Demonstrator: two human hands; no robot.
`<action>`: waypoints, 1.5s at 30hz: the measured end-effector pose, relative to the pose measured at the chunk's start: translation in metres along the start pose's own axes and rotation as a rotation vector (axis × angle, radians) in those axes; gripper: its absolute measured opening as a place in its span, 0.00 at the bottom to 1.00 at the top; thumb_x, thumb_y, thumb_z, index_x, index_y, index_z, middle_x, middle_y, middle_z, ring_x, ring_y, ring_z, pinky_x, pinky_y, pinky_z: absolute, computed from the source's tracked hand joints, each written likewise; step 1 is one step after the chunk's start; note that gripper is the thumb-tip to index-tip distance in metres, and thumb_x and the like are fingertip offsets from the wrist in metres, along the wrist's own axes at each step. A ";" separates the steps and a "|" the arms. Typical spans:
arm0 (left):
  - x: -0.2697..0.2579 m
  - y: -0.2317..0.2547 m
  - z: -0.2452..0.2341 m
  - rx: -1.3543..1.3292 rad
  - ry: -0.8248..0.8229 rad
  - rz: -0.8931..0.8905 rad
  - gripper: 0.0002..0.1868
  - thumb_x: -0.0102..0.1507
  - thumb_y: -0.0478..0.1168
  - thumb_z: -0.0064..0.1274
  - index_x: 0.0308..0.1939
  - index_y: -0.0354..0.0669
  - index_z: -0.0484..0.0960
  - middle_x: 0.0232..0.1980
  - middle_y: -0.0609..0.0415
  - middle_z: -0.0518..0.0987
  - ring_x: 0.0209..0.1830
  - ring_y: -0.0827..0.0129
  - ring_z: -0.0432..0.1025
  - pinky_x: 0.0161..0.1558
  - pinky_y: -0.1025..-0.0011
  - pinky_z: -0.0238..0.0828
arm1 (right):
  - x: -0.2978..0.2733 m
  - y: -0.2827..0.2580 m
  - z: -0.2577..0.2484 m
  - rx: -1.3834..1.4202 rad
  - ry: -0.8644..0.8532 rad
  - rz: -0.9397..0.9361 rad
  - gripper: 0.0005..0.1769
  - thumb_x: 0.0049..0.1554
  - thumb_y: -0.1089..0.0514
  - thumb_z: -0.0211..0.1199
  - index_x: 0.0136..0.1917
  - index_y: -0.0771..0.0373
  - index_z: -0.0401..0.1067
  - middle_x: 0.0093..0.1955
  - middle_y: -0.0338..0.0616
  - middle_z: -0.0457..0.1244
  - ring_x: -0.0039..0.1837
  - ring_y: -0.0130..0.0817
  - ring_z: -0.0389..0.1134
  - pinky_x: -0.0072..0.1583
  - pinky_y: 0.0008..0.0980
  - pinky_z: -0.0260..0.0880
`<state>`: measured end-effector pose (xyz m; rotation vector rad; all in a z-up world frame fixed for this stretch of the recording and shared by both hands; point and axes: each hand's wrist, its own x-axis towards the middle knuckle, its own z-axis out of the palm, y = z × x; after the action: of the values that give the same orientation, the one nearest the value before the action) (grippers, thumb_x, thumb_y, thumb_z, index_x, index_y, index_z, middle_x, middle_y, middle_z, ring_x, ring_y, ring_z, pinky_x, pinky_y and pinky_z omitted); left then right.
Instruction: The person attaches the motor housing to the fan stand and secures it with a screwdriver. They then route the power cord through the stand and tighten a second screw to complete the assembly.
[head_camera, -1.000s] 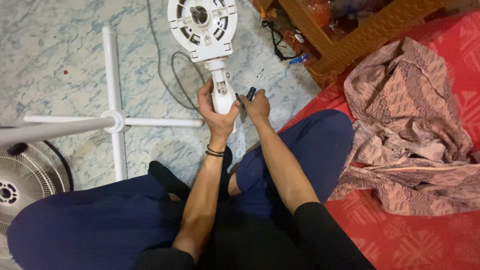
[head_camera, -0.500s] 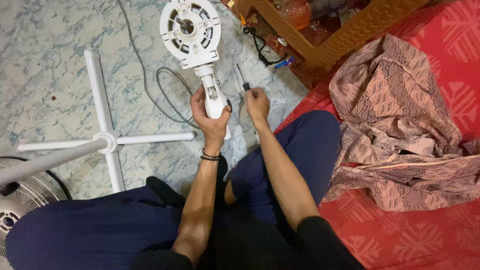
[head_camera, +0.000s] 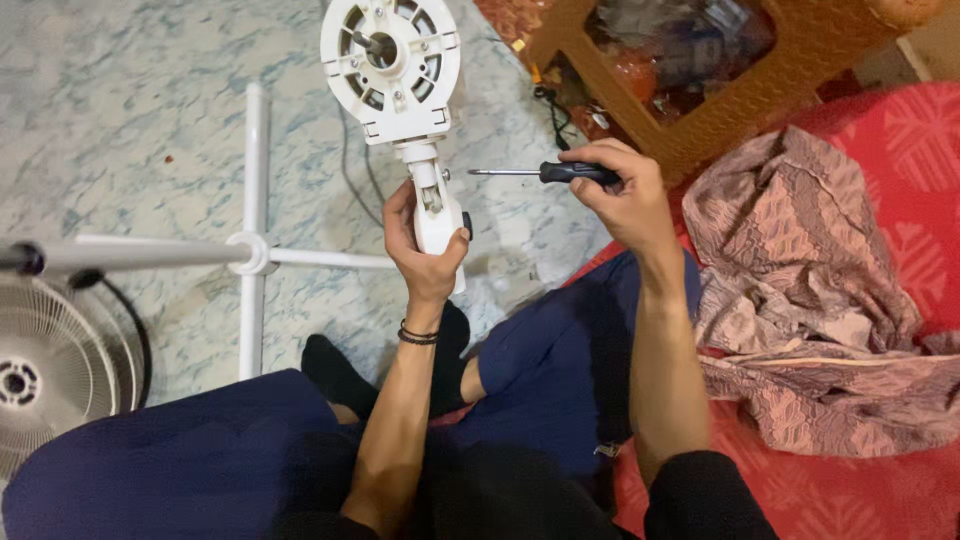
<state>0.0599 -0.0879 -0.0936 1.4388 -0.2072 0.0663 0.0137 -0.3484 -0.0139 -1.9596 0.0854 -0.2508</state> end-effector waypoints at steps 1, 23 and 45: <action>-0.003 0.008 -0.007 -0.009 0.014 0.018 0.43 0.55 0.36 0.63 0.72 0.30 0.62 0.66 0.39 0.72 0.67 0.57 0.70 0.71 0.62 0.66 | 0.002 -0.014 0.004 -0.007 -0.018 -0.039 0.17 0.54 0.67 0.65 0.58 0.67 0.77 0.54 0.45 0.68 0.56 0.32 0.68 0.58 0.29 0.66; -0.049 0.123 -0.121 -0.079 0.173 0.226 0.44 0.56 0.44 0.67 0.71 0.31 0.64 0.64 0.45 0.73 0.64 0.63 0.71 0.68 0.64 0.70 | -0.019 -0.163 0.099 -0.015 -0.141 -0.278 0.15 0.55 0.68 0.65 0.57 0.68 0.77 0.51 0.41 0.66 0.51 0.24 0.65 0.52 0.23 0.63; -0.042 0.118 -0.124 -0.107 0.171 0.212 0.42 0.55 0.38 0.63 0.70 0.32 0.65 0.64 0.45 0.73 0.63 0.63 0.71 0.67 0.64 0.71 | -0.017 -0.172 0.104 -0.099 -0.114 -0.282 0.15 0.54 0.68 0.65 0.56 0.68 0.77 0.51 0.42 0.66 0.50 0.27 0.65 0.51 0.25 0.63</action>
<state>0.0113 0.0535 -0.0009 1.2936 -0.2188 0.3459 0.0100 -0.1843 0.1025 -2.0784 -0.2590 -0.3236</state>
